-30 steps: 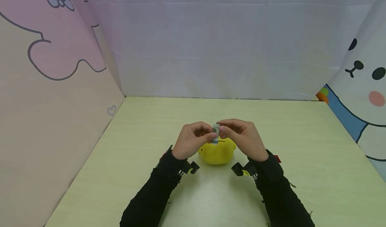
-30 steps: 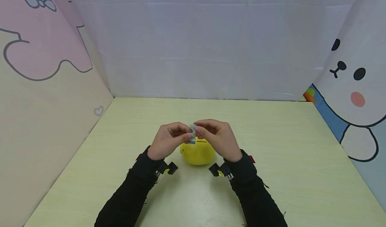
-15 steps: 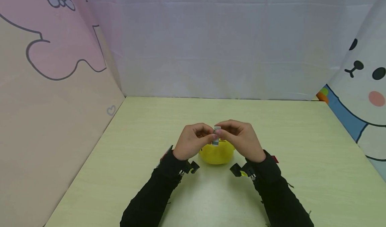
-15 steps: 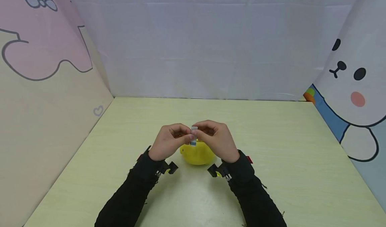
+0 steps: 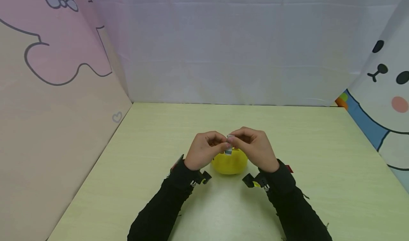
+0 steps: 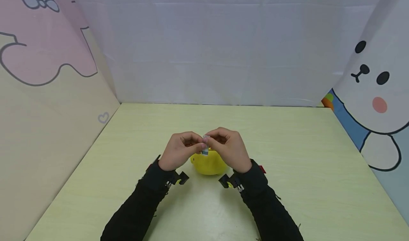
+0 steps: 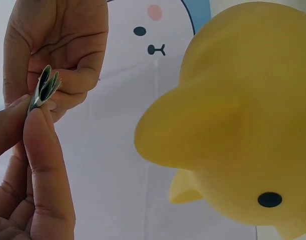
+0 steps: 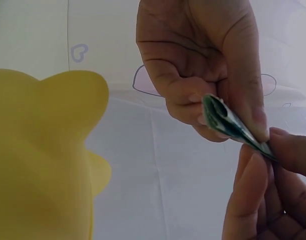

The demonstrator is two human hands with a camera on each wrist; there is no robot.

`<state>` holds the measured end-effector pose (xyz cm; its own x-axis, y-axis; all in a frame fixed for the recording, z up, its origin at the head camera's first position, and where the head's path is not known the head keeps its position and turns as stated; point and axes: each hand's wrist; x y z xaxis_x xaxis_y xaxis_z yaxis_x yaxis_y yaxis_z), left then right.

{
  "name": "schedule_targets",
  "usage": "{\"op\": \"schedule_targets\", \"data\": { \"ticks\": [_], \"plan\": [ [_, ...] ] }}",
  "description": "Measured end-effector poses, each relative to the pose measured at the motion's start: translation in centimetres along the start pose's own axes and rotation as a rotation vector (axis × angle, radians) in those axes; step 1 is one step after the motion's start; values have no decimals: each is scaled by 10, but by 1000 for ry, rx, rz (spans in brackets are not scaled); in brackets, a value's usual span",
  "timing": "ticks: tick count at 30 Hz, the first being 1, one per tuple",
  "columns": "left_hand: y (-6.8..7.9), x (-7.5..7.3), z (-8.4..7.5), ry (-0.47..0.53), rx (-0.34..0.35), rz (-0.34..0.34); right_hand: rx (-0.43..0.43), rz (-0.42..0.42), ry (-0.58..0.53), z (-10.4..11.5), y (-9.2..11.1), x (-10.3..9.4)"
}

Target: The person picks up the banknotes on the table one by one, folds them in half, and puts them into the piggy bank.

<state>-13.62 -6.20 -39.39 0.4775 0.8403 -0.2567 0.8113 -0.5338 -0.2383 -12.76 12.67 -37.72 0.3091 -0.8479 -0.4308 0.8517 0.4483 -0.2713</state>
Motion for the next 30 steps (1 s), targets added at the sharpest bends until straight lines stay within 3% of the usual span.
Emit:
{"op": "schedule_targets", "data": {
  "ticks": [18, 30],
  "plan": [
    [0, 1, -2, 59, -25, 52, -114, -39, 49, -2, 2, -5],
    [0, 1, 2, 8, -23, 98, -137, -86, 16, -1, 1, -9]
  ]
}}
Point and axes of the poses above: each hand's wrist, its own y-axis away from the middle knuckle, its own x-axis out of the palm, z = x × y, and after that the axes turned 11 degrees about z, right-handed
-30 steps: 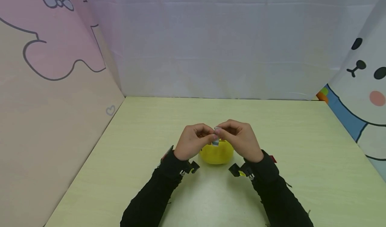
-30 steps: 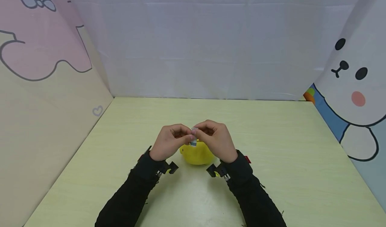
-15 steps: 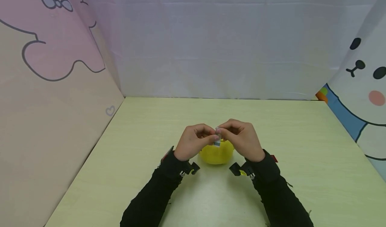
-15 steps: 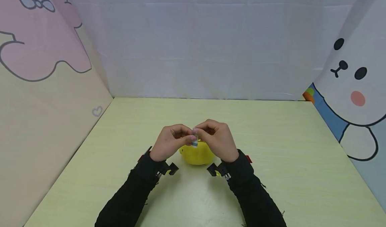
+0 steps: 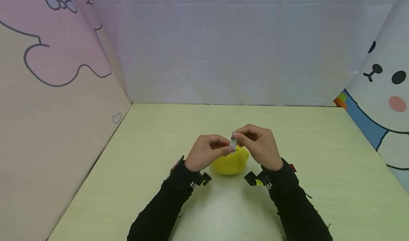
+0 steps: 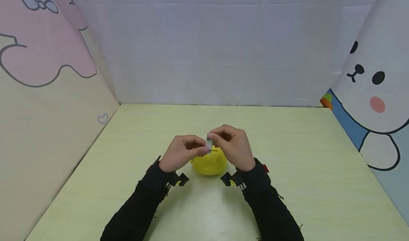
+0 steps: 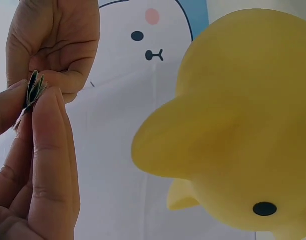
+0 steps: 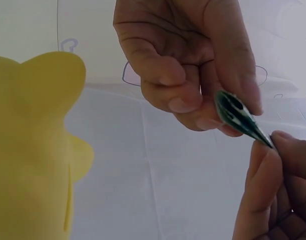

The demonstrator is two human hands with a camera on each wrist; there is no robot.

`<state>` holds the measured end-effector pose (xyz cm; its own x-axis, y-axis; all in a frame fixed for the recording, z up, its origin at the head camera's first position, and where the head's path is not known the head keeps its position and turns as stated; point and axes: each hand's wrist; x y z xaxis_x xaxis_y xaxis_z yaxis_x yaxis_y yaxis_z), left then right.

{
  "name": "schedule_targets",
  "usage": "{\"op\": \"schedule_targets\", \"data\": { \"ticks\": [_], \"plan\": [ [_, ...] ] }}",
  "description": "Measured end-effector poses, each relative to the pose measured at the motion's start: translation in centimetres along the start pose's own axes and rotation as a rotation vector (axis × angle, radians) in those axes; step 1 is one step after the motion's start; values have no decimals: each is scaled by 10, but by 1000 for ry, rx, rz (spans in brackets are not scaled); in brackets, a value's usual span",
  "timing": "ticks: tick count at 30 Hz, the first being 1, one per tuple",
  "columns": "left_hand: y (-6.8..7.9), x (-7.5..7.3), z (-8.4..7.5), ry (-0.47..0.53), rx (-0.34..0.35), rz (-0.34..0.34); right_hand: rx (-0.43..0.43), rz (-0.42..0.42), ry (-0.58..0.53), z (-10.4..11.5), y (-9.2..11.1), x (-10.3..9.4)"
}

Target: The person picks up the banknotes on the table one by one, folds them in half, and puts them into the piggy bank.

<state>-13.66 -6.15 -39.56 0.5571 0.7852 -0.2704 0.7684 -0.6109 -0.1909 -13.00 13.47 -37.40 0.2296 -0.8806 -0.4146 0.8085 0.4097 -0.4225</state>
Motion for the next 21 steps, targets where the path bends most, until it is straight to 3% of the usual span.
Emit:
{"op": "schedule_targets", "data": {
  "ticks": [8, 21],
  "plan": [
    [1, 2, -2, -28, -37, -9, 5, -1, -27, 0, -1, 1],
    [1, 3, 0, -42, -47, -30, 119, 33, -74, -2, -1, 1]
  ]
}}
Point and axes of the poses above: each hand's wrist, its own y-axis away from the middle knuckle, its own x-axis out of the palm, z = x × y, and after that the axes turned 11 degrees about z, right-handed
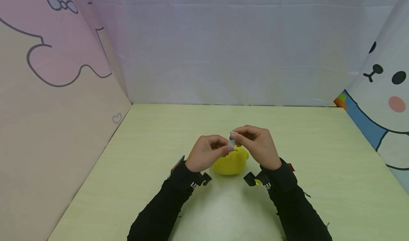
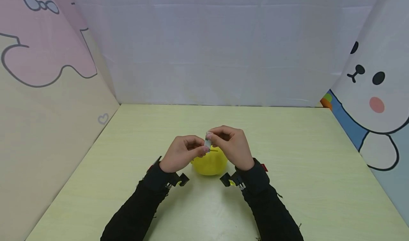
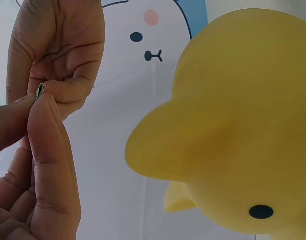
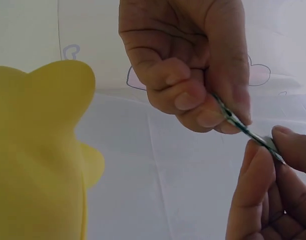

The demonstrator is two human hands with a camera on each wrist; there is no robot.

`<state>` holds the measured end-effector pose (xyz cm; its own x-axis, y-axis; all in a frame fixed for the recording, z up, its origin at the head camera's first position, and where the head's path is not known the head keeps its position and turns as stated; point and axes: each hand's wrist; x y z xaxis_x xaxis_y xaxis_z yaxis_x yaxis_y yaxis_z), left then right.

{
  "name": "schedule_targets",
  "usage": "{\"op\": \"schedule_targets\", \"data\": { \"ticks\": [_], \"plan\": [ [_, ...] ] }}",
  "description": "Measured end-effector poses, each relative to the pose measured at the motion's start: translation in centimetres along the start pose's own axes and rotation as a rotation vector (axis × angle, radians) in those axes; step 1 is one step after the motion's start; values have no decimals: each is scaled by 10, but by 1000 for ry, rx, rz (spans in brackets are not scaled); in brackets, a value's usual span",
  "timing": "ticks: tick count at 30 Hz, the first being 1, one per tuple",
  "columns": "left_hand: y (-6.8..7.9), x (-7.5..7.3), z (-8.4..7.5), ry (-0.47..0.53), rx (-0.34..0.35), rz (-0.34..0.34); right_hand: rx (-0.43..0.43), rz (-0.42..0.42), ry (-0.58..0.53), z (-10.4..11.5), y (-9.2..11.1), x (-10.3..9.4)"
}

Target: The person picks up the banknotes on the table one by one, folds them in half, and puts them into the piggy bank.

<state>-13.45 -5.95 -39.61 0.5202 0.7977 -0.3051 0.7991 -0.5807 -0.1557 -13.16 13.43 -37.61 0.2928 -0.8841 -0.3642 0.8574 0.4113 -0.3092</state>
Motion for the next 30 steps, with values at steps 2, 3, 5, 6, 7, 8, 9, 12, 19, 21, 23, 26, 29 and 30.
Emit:
{"op": "schedule_targets", "data": {
  "ticks": [2, 3, 5, 6, 7, 8, 9, 12, 19, 21, 23, 26, 29, 30],
  "plan": [
    [0, 0, 0, 3, 2, -6, 19, 14, -8, 0, 0, 0],
    [0, -1, 0, 1, 2, -11, 30, 22, -12, -1, 0, -1],
    [0, -1, 0, -5, 4, -23, 45, 38, -26, -1, -1, -1],
    [0, -1, 0, -7, 7, -28, 52, 46, -32, -1, -1, -1],
    [1, -2, 0, -8, 11, -34, 59, 55, -38, -1, -1, -1],
    [1, -2, -1, -10, 16, -40, 65, 65, -46, -1, -2, 0],
    [1, -2, -1, -11, 23, -45, 69, 73, -53, -1, -2, 0],
    [2, -3, -1, 1, 32, -55, 77, 94, -69, -2, -3, 0],
    [0, -4, 2, 47, 27, -62, 69, 92, -54, -2, -3, 1],
    [0, -4, 3, 56, 26, -64, 62, 85, -51, -2, -3, 1],
    [0, -4, 3, 58, 25, -68, 56, 78, -51, -2, -3, 2],
    [0, -4, 4, 56, 27, -74, 48, 69, -50, -3, -4, 2],
    [-1, -3, 5, 41, 20, -84, 28, 58, -44, -4, -5, 2],
    [0, -3, 5, 38, 20, -85, 20, 53, -38, -4, -5, 1]
  ]
}}
Point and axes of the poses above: each hand's wrist, its own y-axis away from the middle knuckle, its own x-axis out of the palm, z = x × y, and after that the axes turned 11 degrees about z, right-handed
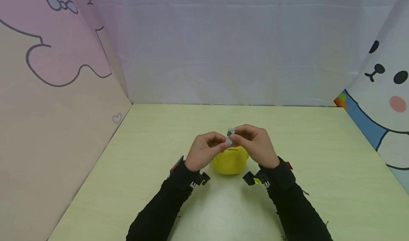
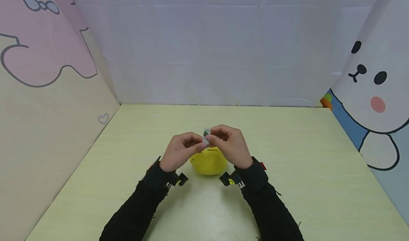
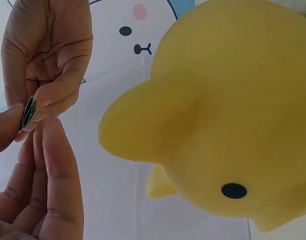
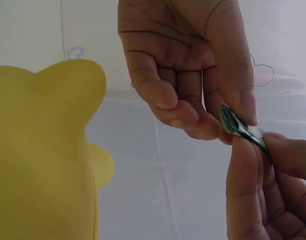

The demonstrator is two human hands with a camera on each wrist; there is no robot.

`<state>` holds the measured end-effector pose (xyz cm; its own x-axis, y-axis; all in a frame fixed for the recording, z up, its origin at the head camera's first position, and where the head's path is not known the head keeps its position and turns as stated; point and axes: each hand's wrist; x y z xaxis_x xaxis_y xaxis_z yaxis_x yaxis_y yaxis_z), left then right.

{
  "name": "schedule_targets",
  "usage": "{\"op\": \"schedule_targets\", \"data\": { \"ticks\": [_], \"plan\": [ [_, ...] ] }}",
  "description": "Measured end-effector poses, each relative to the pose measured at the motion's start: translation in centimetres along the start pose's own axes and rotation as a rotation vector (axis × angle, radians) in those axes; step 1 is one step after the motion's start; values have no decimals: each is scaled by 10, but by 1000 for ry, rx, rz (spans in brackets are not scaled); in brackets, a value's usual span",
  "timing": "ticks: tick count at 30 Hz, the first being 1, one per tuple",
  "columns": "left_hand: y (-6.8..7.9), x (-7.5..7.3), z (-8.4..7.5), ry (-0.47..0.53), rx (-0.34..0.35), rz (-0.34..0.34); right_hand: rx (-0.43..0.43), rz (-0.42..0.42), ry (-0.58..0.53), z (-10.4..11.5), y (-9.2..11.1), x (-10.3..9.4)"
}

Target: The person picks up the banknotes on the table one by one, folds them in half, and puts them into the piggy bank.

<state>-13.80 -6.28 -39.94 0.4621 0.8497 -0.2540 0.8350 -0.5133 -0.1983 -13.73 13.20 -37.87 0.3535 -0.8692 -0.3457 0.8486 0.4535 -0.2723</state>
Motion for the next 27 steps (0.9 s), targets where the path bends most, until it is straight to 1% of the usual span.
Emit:
{"op": "schedule_targets", "data": {
  "ticks": [3, 7, 11, 12, 14, 17, 20, 23, 27],
  "plan": [
    [0, 0, 2, -24, 12, -9, -20, -21, 24, -1, 0, -2],
    [2, -1, 6, -59, 59, -15, -20, -43, 58, -4, 1, -6],
    [3, -2, 11, -113, 61, -14, -15, -41, 67, -8, 2, -10],
    [3, -2, 13, -125, 52, -12, -14, -40, 67, -9, 2, -11],
    [3, -2, 16, -135, 12, -3, -15, -39, 65, -11, 2, -12],
    [4, -1, 21, -130, -68, 22, -1, -41, 70, -14, 2, -13],
    [5, 1, 27, -149, -145, 52, 24, -40, 86, -16, 2, -13],
    [6, 3, 33, -169, -176, 84, 43, -35, 102, -20, 3, -12],
    [8, 4, 39, -172, -208, 117, 38, -23, 120, -25, 4, -11]
  ]
}}
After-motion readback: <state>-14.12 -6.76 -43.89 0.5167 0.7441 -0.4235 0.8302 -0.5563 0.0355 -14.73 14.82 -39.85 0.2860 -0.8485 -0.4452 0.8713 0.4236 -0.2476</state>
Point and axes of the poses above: each hand's wrist, its own y-axis away from the middle knuckle, its own x-axis out of the palm, z = x × y, and after that the axes turned 11 degrees about z, right-handed
